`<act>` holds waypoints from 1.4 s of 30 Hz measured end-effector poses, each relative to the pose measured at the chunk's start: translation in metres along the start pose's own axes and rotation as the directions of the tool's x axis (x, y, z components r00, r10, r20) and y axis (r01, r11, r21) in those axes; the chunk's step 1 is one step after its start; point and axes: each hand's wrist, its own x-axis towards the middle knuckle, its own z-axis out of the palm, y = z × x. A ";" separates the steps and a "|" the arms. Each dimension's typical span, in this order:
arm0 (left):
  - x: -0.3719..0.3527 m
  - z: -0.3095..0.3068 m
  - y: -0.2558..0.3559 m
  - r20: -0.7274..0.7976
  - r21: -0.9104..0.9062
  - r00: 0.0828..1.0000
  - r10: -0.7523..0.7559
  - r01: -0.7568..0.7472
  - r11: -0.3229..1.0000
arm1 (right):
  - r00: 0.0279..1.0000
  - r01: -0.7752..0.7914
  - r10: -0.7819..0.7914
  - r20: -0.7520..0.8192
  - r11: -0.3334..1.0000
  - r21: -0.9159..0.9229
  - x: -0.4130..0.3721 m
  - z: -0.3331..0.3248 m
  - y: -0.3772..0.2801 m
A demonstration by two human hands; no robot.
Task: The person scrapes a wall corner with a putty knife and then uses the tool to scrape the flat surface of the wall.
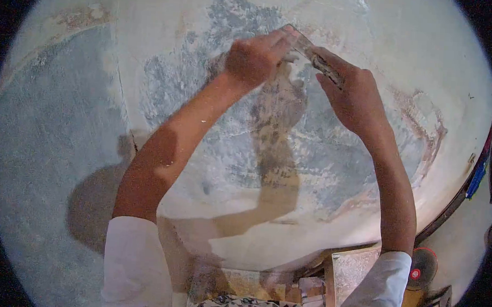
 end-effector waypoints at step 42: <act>-0.001 -0.001 0.004 0.013 0.036 1.000 0.005 -0.005 0.999 | 0.998 0.058 -0.055 -0.039 0.995 0.078 -0.002 0.000 0.006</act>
